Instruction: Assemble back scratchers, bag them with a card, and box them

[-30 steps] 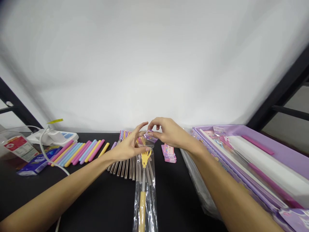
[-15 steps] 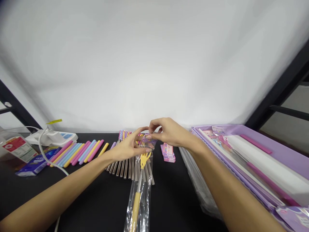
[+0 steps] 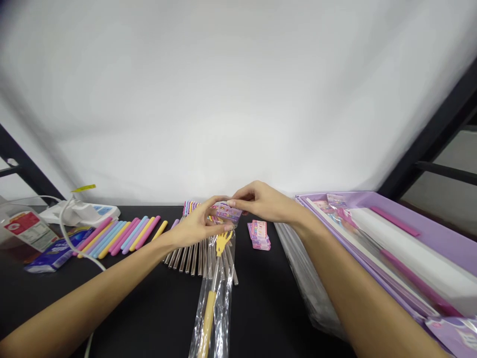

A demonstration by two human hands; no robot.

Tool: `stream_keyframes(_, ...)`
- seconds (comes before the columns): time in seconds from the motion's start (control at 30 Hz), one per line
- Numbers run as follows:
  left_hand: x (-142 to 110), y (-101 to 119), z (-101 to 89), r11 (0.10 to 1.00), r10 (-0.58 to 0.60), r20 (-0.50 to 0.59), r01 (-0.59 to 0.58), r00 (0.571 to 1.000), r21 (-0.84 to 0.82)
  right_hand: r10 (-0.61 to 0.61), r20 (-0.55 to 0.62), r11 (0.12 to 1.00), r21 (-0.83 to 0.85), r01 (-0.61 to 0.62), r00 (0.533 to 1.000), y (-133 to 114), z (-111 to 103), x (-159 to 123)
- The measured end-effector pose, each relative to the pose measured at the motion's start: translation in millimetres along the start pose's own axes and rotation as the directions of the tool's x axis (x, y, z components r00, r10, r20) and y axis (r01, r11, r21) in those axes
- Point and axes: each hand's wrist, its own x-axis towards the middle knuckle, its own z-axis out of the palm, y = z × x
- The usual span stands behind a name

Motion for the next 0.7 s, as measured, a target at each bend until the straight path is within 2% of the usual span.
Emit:
stream_keyframes(0.2, 1, 0, 3.3, 0.999, 0.047, 0.017, -0.048, 0.999, 0.023, -0.017, -0.073, 0.998, 0.065, 0.022, 0.997, -7, 3, 2)
stream_keyframes(0.33, 3, -1, 3.1, 0.995, 0.084, -0.018, -0.083, 0.996, 0.056, -0.081, 0.025, 0.995, 0.057, 0.079, 0.996, -11, -1, -3)
stream_keyframes(0.43, 3, -1, 2.1, 0.998, 0.048, -0.052, -0.046, 0.997, 0.030, -0.041, 0.043, 0.999, -0.014, 0.042, 0.998, -11, -3, -4)
stream_keyframes(0.6, 5, 2, 1.5, 1.000, 0.012, -0.087, -0.013, 0.996, -0.004, 0.017, -0.093, 0.998, -0.059, -0.022, 0.995, -6, -7, -4)
stream_keyframes(0.7, 9, 4, 0.8, 0.999, 0.005, -0.112, -0.001, 0.994, 0.037, 0.156, -0.129, 0.986, -0.037, -0.162, 0.979, -6, -9, -11)
